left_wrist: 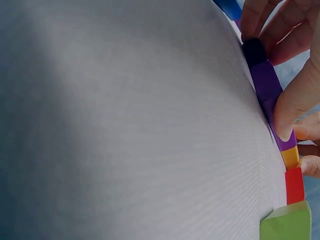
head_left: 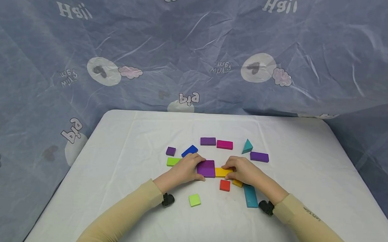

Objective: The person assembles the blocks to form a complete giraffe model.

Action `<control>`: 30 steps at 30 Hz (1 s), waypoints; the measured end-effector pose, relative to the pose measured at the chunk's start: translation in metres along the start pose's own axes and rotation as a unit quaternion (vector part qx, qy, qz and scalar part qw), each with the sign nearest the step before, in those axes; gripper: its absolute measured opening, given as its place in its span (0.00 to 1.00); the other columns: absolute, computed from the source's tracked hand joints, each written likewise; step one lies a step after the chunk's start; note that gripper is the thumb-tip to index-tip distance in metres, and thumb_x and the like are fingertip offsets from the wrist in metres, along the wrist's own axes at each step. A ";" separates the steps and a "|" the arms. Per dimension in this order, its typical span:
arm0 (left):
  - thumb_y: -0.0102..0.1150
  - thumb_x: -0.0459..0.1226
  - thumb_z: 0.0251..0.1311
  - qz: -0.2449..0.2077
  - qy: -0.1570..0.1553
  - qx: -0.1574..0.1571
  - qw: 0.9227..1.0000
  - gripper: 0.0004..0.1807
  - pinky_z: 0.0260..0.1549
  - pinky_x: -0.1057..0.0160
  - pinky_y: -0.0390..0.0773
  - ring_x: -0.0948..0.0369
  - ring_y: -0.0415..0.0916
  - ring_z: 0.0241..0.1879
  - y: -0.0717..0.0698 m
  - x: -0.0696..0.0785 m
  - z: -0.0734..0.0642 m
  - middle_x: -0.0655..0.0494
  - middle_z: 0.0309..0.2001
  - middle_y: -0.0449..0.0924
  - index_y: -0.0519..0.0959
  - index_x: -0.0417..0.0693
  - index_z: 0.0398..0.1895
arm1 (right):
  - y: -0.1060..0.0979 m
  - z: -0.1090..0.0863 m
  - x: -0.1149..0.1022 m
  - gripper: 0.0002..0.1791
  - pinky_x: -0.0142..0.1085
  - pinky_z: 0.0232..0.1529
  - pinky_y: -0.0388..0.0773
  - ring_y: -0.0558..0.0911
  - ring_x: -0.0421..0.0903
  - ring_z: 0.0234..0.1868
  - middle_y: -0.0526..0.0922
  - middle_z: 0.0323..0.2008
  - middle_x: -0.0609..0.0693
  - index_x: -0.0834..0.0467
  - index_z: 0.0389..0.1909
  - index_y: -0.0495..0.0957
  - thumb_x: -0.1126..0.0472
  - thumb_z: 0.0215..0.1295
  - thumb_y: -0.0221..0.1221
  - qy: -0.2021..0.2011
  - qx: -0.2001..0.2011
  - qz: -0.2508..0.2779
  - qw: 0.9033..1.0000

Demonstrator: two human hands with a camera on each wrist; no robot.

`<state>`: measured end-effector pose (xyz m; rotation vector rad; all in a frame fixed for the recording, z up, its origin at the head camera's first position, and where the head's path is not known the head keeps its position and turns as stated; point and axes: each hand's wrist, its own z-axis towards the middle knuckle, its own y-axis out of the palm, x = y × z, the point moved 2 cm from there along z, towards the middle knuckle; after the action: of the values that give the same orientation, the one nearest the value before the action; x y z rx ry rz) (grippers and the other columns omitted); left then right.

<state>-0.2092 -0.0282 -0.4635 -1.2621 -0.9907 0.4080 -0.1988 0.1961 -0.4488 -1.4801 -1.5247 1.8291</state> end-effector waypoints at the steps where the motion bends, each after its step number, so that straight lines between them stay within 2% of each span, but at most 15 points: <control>1: 0.75 0.50 0.49 -0.001 -0.001 0.000 1.000 0.37 0.57 0.59 0.76 0.55 0.74 0.54 0.000 0.000 0.000 0.52 0.55 0.79 0.76 0.43 0.61 | 0.000 0.000 0.000 0.17 0.36 0.46 0.82 0.79 0.41 0.39 0.84 0.39 0.45 0.58 0.48 0.86 0.59 0.58 0.70 0.000 0.000 -0.001 1.000; 13: 0.77 0.49 0.47 -0.012 -0.012 -0.002 1.000 0.37 0.56 0.60 0.76 0.57 0.75 0.52 0.001 -0.002 0.002 0.53 0.53 0.80 0.77 0.45 0.60 | -0.003 0.002 -0.003 0.17 0.34 0.44 0.81 0.78 0.42 0.38 0.84 0.39 0.46 0.58 0.48 0.86 0.58 0.57 0.70 0.014 -0.009 0.004 1.000; 18: 0.77 0.49 0.46 -0.016 -0.017 -0.002 1.000 0.37 0.56 0.61 0.76 0.57 0.74 0.51 0.002 -0.001 0.002 0.53 0.51 0.80 0.77 0.46 0.60 | -0.011 0.008 -0.002 0.18 0.39 0.49 0.82 0.81 0.46 0.43 0.85 0.44 0.49 0.58 0.50 0.84 0.57 0.59 0.69 0.047 -0.024 0.027 0.998; 20: 0.77 0.49 0.46 -0.016 -0.019 -0.004 1.000 0.37 0.56 0.61 0.76 0.57 0.73 0.51 0.001 -0.001 0.001 0.54 0.51 0.79 0.77 0.46 0.60 | -0.019 0.014 0.000 0.19 0.43 0.52 0.82 0.81 0.49 0.46 0.85 0.45 0.52 0.59 0.52 0.84 0.57 0.61 0.67 0.064 -0.009 0.031 0.997; 25: 0.77 0.49 0.46 -0.030 -0.022 -0.009 0.999 0.37 0.56 0.61 0.76 0.57 0.72 0.51 -0.001 -0.001 0.001 0.54 0.51 0.79 0.77 0.46 0.60 | -0.036 0.033 0.008 0.18 0.50 0.56 0.79 0.80 0.56 0.48 0.83 0.47 0.59 0.63 0.52 0.82 0.60 0.64 0.65 0.093 0.064 0.007 0.994; 30: 0.78 0.48 0.45 -0.043 -0.019 -0.009 0.999 0.36 0.56 0.61 0.75 0.57 0.73 0.51 -0.003 -0.001 0.000 0.54 0.50 0.78 0.77 0.45 0.58 | -0.036 0.051 0.013 0.19 0.51 0.58 0.77 0.79 0.58 0.50 0.81 0.50 0.63 0.66 0.53 0.81 0.61 0.64 0.65 0.110 0.072 -0.014 0.991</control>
<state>-0.2105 -0.0292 -0.4614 -1.2285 -1.0791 0.3586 -0.2595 0.1935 -0.4294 -1.5257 -1.2755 1.6602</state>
